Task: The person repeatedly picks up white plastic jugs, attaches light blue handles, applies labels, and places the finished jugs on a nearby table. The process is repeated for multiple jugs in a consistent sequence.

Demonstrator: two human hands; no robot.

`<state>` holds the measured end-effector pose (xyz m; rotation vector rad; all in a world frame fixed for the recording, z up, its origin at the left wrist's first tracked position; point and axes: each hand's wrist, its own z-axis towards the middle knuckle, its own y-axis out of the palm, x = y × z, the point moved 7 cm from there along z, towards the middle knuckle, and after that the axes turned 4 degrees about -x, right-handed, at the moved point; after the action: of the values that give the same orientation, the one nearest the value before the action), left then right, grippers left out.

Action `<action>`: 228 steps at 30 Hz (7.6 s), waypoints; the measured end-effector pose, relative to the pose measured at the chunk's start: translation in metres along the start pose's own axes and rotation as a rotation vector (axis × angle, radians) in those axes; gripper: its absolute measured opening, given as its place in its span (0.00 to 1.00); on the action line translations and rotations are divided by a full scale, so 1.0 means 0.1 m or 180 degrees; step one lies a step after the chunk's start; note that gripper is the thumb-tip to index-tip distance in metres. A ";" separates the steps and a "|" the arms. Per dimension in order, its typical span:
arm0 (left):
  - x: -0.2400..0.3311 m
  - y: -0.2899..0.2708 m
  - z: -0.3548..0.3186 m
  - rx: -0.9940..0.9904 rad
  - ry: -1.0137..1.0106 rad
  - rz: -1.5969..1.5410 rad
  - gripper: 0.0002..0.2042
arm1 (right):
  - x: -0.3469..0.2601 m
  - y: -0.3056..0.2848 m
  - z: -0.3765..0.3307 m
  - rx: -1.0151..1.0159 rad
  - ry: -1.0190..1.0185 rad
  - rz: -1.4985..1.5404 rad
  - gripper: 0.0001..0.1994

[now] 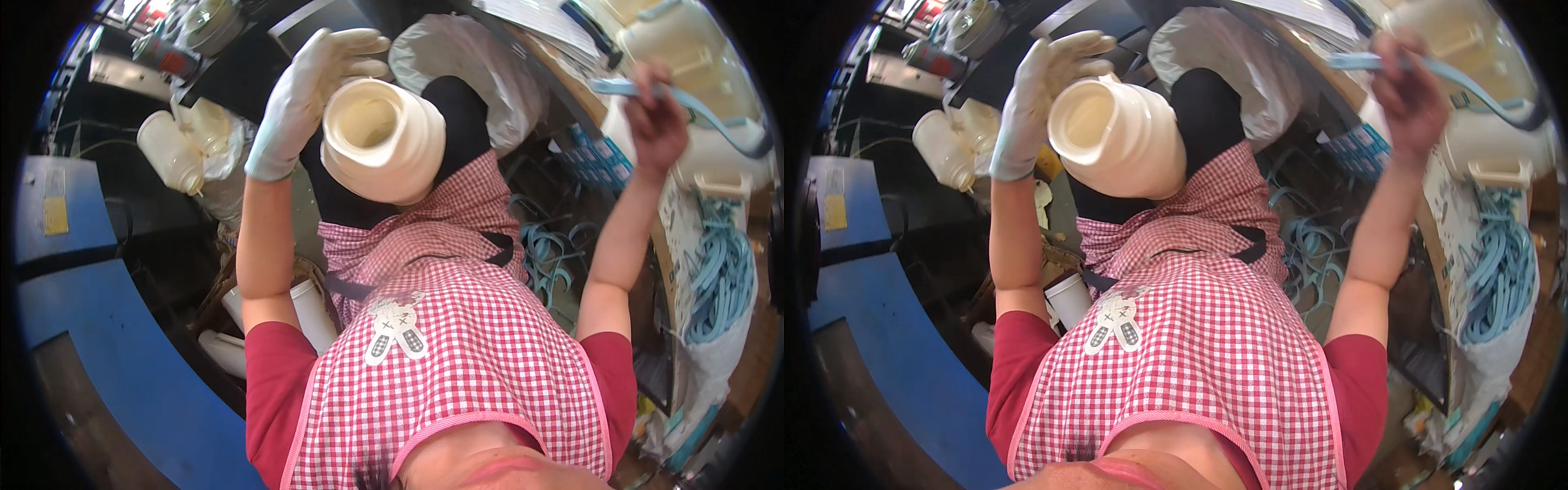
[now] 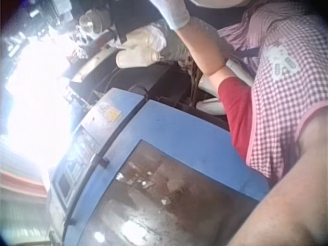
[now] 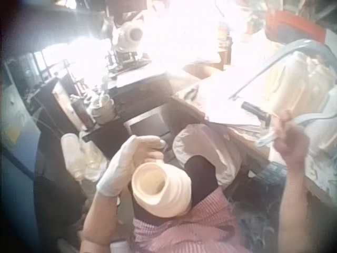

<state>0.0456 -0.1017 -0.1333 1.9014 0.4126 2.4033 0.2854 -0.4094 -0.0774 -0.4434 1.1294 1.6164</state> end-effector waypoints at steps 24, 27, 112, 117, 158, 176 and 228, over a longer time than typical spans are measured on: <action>-0.37 -0.11 -1.17 0.2897 -0.0234 -0.0305 0.29 | 2.41 0.88 0.72 0.1522 0.1298 0.0188 0.19; -0.53 -0.02 -1.16 0.3002 -0.0320 -0.1234 0.31 | 2.43 0.93 0.63 0.1686 0.1173 0.0326 0.15; -2.27 -1.78 -4.98 0.0057 -0.3743 0.4209 0.18 | -0.23 -0.23 -1.74 0.2213 0.0892 -0.6898 0.16; 0.10 -0.71 -2.78 0.1518 -0.2252 0.4428 0.14 | -0.44 -0.24 -2.12 0.2793 0.0496 -0.6701 0.17; -2.61 0.99 -1.27 -0.0435 0.0086 0.5592 0.15 | 1.13 1.34 -1.35 0.0760 0.0103 -0.5222 0.12; -2.59 0.78 -1.23 0.0946 -0.0737 -0.0885 0.21 | 2.62 0.68 -0.58 0.1489 0.2277 -0.0968 0.16; -0.58 -0.48 0.13 0.1457 -0.0960 -0.0583 0.48 | 2.67 0.24 2.28 -0.1083 0.1813 -0.1897 0.20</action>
<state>0.0658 -0.0654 -0.1968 2.2294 1.1337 1.9829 0.2231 -0.0720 -0.1580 -1.3901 0.9820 1.1655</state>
